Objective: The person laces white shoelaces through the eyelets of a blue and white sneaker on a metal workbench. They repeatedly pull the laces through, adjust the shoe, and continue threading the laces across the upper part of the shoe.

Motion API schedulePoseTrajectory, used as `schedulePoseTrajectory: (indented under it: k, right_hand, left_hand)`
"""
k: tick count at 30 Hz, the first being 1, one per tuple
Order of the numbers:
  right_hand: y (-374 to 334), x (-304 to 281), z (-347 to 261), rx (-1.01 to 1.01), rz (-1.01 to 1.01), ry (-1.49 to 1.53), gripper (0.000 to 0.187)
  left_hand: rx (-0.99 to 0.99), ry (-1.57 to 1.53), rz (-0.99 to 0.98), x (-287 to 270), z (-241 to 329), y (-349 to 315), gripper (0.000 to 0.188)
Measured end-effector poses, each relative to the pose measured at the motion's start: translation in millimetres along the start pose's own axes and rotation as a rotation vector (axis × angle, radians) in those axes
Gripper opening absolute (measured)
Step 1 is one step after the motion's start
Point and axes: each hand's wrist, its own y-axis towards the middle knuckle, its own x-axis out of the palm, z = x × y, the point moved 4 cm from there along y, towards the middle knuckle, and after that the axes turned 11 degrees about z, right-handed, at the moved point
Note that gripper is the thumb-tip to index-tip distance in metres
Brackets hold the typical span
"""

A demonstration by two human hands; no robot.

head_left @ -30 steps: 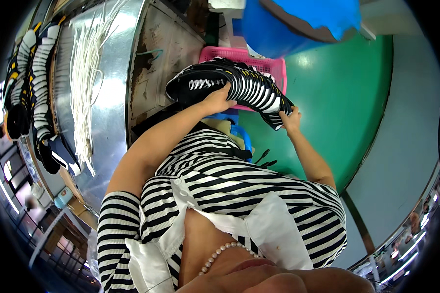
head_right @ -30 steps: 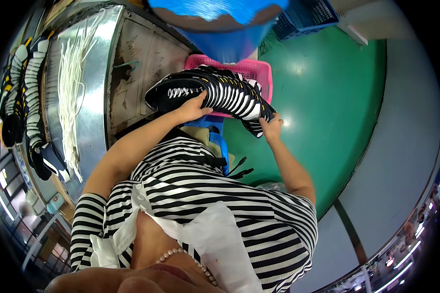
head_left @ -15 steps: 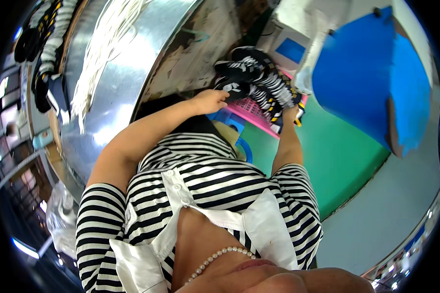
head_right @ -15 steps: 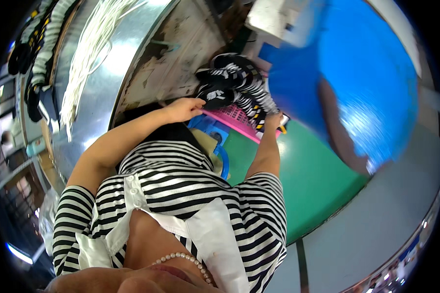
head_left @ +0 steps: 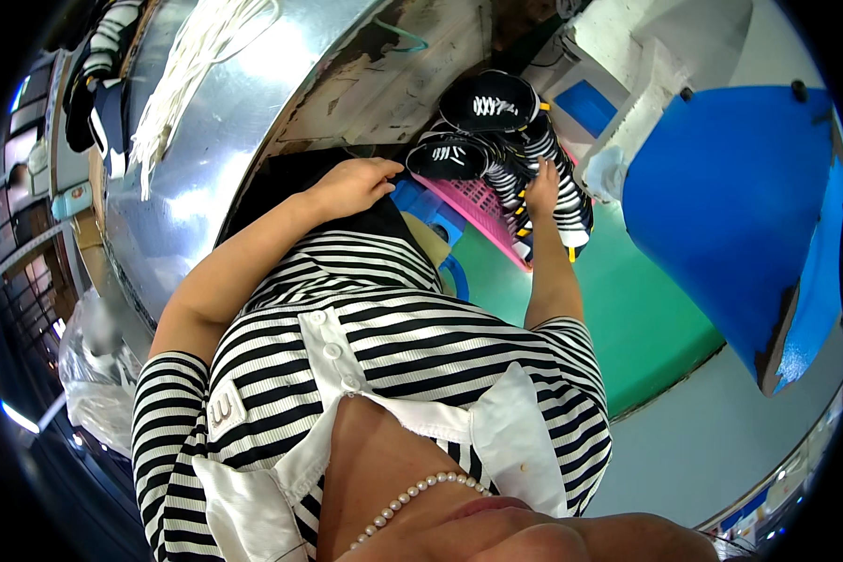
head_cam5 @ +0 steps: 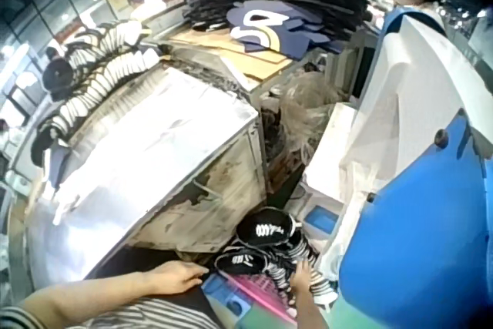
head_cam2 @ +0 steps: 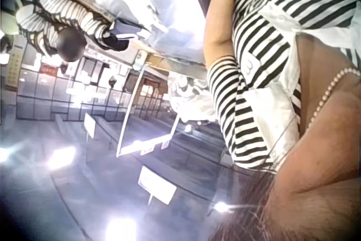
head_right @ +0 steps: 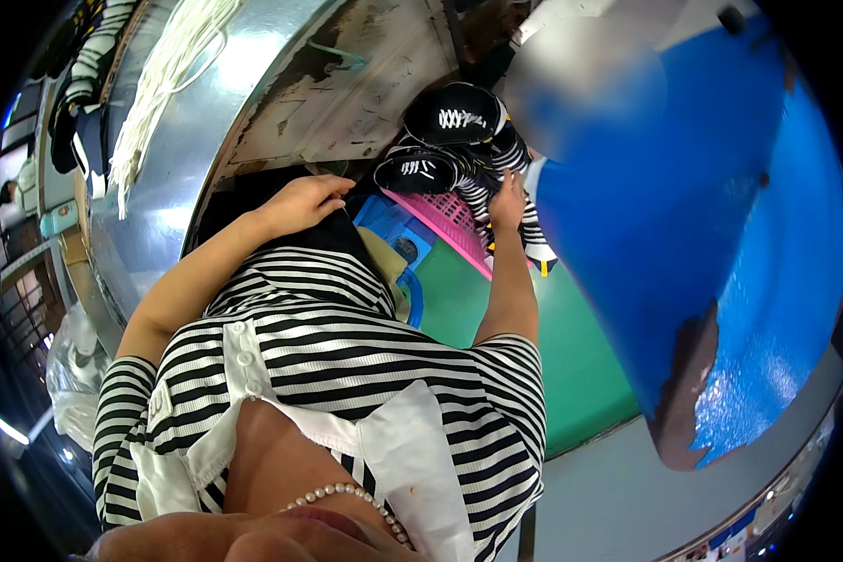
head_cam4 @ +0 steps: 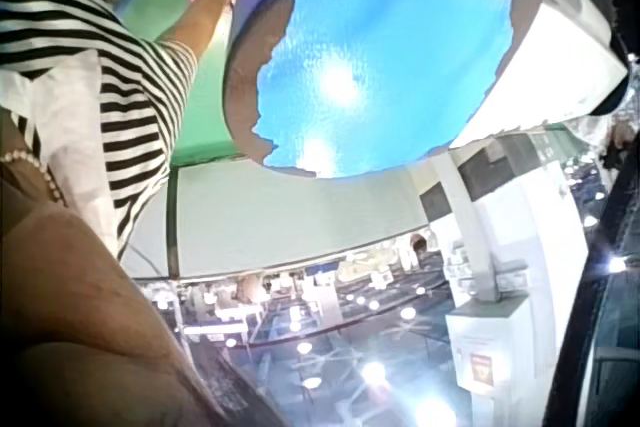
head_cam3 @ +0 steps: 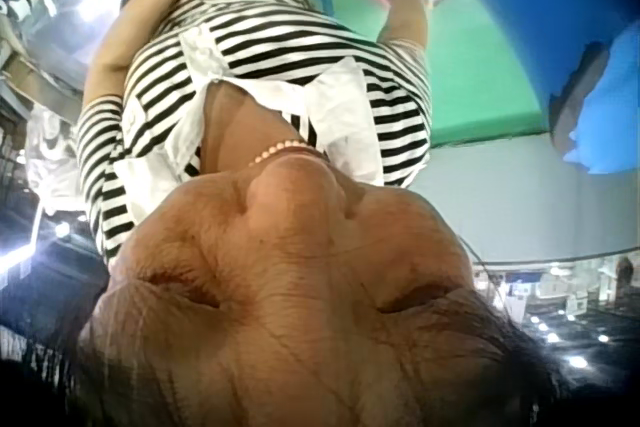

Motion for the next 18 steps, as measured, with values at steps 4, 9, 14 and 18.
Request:
schedulePoseTrajectory:
  k: [4,9,14,18]
  right_hand:
    - [81.2,7.9,-78.2,-0.491,-0.146,-0.45,0.056]
    - [157.8,75.2,-9.4,-0.367,-0.694,-0.732,0.03]
    - [148.0,24.1,-53.8,-0.282,-0.299,-0.213,0.03]
    - [106.9,27.4,-16.2,-0.236,-0.173,0.209,0.024]
  left_hand:
    - [0.125,0.022,0.1,-5.4,-4.2,-18.8,0.037]
    - [0.085,0.051,0.085,-26.0,1.0,-19.1,0.036]
    - [-0.015,-0.06,0.15,-22.7,-3.1,-48.2,0.037]
    - [0.084,0.001,0.227,-19.5,-4.6,-42.0,0.035]
